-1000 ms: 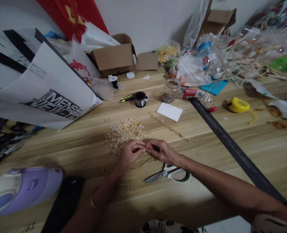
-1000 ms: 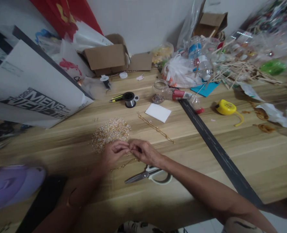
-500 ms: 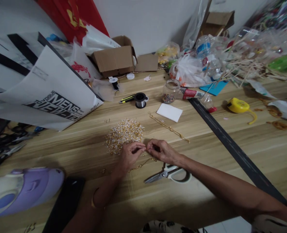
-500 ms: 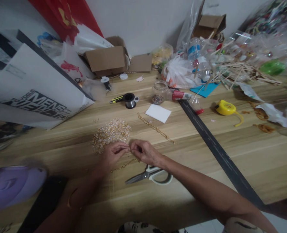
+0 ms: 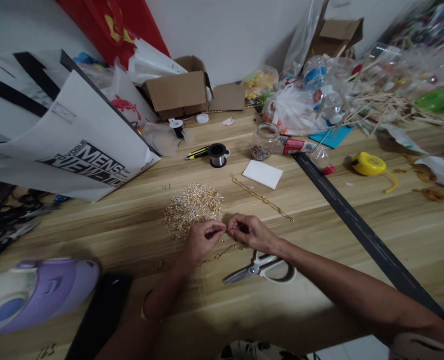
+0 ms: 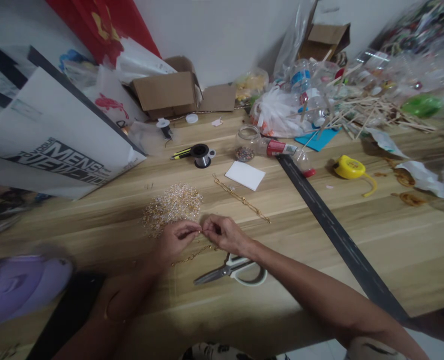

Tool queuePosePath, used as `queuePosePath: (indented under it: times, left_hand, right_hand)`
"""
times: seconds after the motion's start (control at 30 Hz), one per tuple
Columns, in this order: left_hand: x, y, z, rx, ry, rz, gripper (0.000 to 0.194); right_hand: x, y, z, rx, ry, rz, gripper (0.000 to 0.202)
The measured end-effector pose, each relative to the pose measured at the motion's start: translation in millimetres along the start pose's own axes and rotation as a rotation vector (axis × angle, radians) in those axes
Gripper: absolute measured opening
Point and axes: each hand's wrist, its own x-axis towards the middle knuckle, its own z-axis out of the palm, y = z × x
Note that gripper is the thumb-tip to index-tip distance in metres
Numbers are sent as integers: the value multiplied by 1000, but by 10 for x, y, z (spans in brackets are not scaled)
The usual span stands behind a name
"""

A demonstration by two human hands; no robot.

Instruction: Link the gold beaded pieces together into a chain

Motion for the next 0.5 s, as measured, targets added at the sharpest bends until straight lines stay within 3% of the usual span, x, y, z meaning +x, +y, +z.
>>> queuePosePath:
  times: [0.5]
  left_hand:
    - [-5,-31,6,-23,-6,-10,18]
  right_hand:
    - [1,0,4,25,-19,4,9]
